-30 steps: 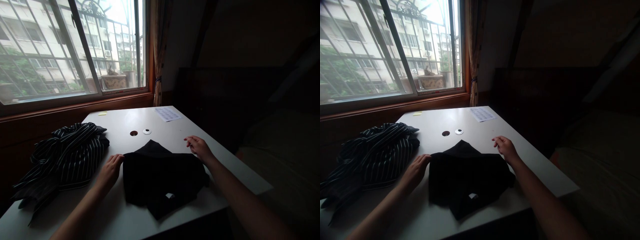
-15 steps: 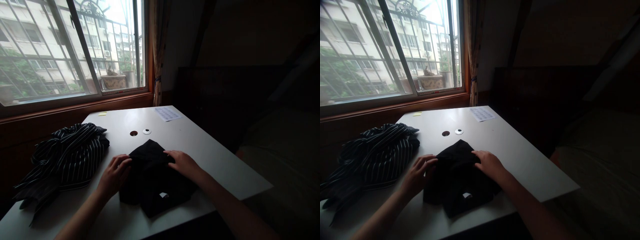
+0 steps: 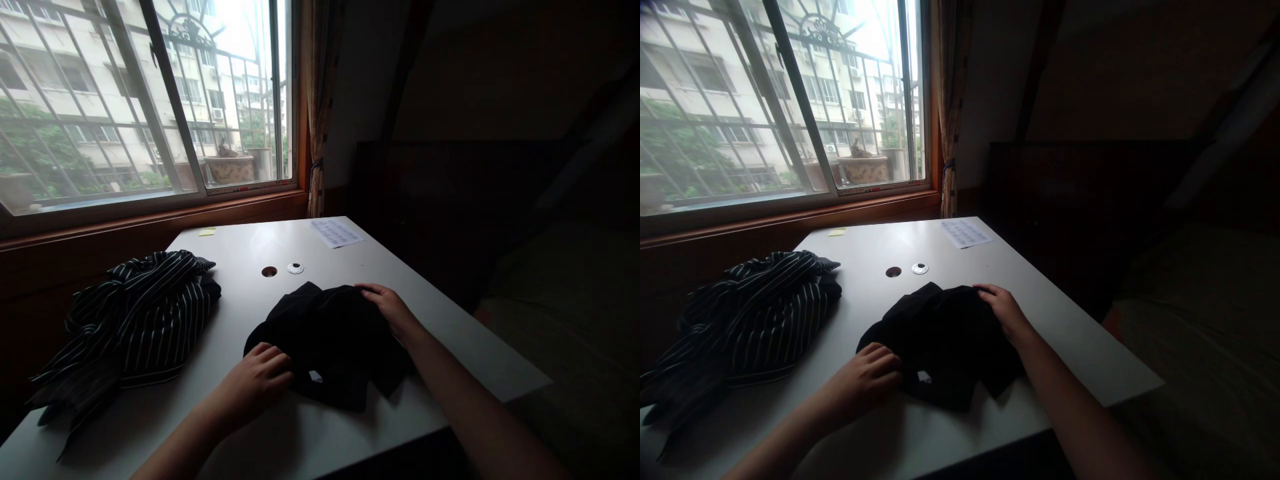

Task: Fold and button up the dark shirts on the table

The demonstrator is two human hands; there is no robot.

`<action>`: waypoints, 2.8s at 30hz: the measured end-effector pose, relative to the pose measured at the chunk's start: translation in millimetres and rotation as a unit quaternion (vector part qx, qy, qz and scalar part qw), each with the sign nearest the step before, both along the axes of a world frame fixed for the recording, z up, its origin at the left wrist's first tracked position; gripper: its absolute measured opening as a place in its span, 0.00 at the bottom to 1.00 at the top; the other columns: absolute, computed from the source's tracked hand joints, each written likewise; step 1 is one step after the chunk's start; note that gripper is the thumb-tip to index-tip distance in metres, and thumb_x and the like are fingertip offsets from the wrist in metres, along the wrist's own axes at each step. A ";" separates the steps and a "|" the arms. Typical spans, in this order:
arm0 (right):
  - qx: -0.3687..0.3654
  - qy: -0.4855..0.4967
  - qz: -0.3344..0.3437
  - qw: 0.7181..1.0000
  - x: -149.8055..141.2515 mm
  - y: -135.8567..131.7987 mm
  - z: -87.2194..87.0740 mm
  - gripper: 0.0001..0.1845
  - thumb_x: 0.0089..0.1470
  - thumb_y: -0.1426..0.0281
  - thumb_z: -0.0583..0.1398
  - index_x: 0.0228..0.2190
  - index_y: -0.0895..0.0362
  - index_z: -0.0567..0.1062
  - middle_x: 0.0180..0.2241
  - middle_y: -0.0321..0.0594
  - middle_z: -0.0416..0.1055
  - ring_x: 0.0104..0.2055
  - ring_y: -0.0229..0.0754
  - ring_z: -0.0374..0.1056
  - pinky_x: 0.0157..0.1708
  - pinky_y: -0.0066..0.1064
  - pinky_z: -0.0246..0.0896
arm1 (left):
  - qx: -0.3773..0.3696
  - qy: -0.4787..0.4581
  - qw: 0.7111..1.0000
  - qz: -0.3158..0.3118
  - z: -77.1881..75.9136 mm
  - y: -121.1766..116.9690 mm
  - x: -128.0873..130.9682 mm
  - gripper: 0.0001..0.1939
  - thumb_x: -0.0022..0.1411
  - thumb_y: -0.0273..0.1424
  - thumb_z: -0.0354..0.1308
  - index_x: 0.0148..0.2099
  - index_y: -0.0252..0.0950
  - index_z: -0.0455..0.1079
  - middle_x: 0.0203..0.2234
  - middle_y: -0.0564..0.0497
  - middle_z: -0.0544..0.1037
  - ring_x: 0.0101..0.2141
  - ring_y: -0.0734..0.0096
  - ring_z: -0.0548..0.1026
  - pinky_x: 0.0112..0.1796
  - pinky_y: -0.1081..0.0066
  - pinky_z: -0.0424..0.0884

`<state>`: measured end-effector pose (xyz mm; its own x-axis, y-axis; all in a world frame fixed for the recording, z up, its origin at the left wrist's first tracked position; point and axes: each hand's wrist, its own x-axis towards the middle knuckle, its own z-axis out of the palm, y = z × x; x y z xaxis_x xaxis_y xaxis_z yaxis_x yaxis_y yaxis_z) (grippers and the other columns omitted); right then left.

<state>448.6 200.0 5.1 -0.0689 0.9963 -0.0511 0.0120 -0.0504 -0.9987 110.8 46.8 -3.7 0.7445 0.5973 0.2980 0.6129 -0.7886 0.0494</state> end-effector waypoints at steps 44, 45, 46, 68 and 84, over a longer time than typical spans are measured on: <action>0.095 -0.528 -0.140 0.832 128.3 16.1 44.4 0.07 0.53 0.69 0.59 0.29 0.57 0.77 0.30 0.46 0.77 0.32 0.47 0.72 0.34 0.36 0.64 | 0.033 -0.100 0.978 0.181 5.4 28.9 -113.1 0.12 0.66 0.21 0.48 0.41 0.39 0.71 0.44 0.47 0.77 0.46 0.63 0.74 0.43 0.65 0.75; 0.090 -0.549 -0.132 0.821 129.6 17.7 40.8 0.08 0.54 0.69 0.58 0.29 0.57 0.77 0.29 0.46 0.76 0.31 0.47 0.72 0.34 0.36 0.64 | 0.023 -0.090 0.981 0.172 4.4 29.8 -112.7 0.12 0.66 0.21 0.48 0.40 0.39 0.72 0.43 0.48 0.78 0.47 0.63 0.74 0.44 0.65 0.76; 0.093 -0.570 -0.124 0.807 129.0 19.5 38.1 0.08 0.54 0.69 0.57 0.29 0.57 0.77 0.30 0.46 0.76 0.32 0.47 0.73 0.35 0.36 0.65 | 0.022 -0.084 0.983 0.164 3.8 30.2 -110.4 0.13 0.66 0.20 0.49 0.40 0.39 0.72 0.43 0.49 0.79 0.48 0.63 0.74 0.47 0.64 0.75; 0.279 -0.595 0.202 0.726 -49.7 -40.0 4.4 0.12 0.60 0.67 0.58 0.46 0.53 0.75 0.50 0.46 0.69 0.52 0.49 0.66 0.48 0.36 0.63 | -0.109 -0.077 0.990 0.054 -4.1 18.4 -28.2 0.10 0.64 0.22 0.53 0.44 0.39 0.71 0.42 0.46 0.75 0.41 0.64 0.71 0.43 0.65 0.69; 0.199 -0.542 0.332 0.746 -58.9 -57.0 51.2 0.11 0.58 0.59 0.61 0.34 0.54 0.77 0.35 0.40 0.76 0.35 0.44 0.71 0.30 0.30 0.54 | -0.180 -0.226 0.953 0.093 20.2 31.1 -36.5 0.09 0.69 0.32 0.53 0.42 0.39 0.75 0.43 0.46 0.77 0.45 0.62 0.74 0.48 0.63 0.69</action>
<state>389.7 143.0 56.2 -0.6872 0.7118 -0.1454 0.7136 0.6239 -0.3186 74.4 77.9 16.4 0.4606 0.8304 0.3136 0.5916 -0.5506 0.5890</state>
